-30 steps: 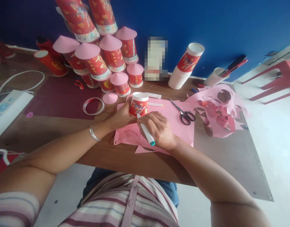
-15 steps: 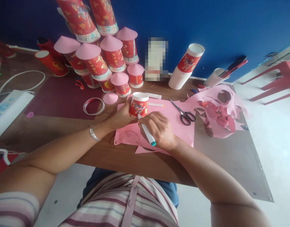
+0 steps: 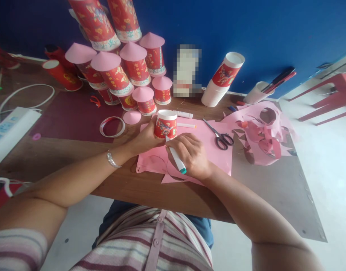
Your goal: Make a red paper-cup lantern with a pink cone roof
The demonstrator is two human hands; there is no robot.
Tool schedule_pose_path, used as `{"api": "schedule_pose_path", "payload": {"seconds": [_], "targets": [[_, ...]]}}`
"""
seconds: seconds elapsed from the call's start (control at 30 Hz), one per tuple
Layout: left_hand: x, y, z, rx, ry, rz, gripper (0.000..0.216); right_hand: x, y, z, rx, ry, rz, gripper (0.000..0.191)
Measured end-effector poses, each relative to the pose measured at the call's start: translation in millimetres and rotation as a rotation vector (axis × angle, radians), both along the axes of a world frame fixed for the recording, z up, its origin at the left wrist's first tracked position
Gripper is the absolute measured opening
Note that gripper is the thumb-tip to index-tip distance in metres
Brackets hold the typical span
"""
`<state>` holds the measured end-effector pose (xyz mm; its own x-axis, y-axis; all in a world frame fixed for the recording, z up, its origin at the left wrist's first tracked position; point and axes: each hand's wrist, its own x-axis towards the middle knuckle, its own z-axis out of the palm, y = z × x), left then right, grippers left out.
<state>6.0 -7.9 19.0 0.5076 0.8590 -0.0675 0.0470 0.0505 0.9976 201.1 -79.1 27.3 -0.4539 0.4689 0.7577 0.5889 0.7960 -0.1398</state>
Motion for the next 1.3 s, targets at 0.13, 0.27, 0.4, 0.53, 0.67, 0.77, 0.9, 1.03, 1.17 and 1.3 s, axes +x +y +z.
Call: {"api": "schedule_pose_path", "payload": {"seconds": [0.13, 0.27, 0.4, 0.53, 0.67, 0.77, 0.9, 1.03, 1.17, 1.3], "targets": [[-0.1, 0.4, -1.2, 0.015, -0.012, -0.004, 0.072, -0.3, 0.1, 0.1, -0.006, 0.005, -0.003, 0.02], [-0.4, 0.9, -3.5, 0.032, -0.027, -0.007, 0.073, 0.0, 0.4, -1.4, -0.004, 0.008, 0.0, 0.021], [-1.1, 1.2, -3.3, 0.039, -0.011, -0.009, 0.069, 1.1, 0.1, -2.3, 0.024, 0.015, -0.003, 0.019], [-2.3, 1.9, -3.4, 0.058, -0.028, -0.019, 0.068, 2.0, 0.0, -1.1, 0.04, 0.023, -0.009, 0.019], [-2.8, 2.3, -3.9, 0.052, -0.027, -0.029, 0.071, 1.8, 0.2, 1.2, 0.032, 0.012, -0.011, 0.02], [-2.4, 1.8, -2.1, 0.074, -0.021, -0.019, 0.068, 1.5, -0.1, 1.8, 0.026, 0.011, -0.005, 0.021], [-1.8, 1.0, -0.3, 0.082, -0.02, -0.006, 0.063, 1.6, -0.5, 0.2, 0.006, 0.013, -0.007, 0.024], [-1.2, 1.6, -4.3, 0.06, -0.016, 0.001, 0.071, 2.0, -0.2, -1.8, 0.008, 0.012, -0.01, 0.022], [-0.7, 2.4, -8.1, 0.037, -0.013, 0.001, 0.073, 1.8, 0.3, -2.3, 0.001, 0.007, -0.006, 0.02], [-0.8, 2.0, -6.3, 0.041, -0.034, -0.005, 0.074, 1.1, 0.2, -1.8, -0.006, 0.011, 0.006, 0.021]]}}
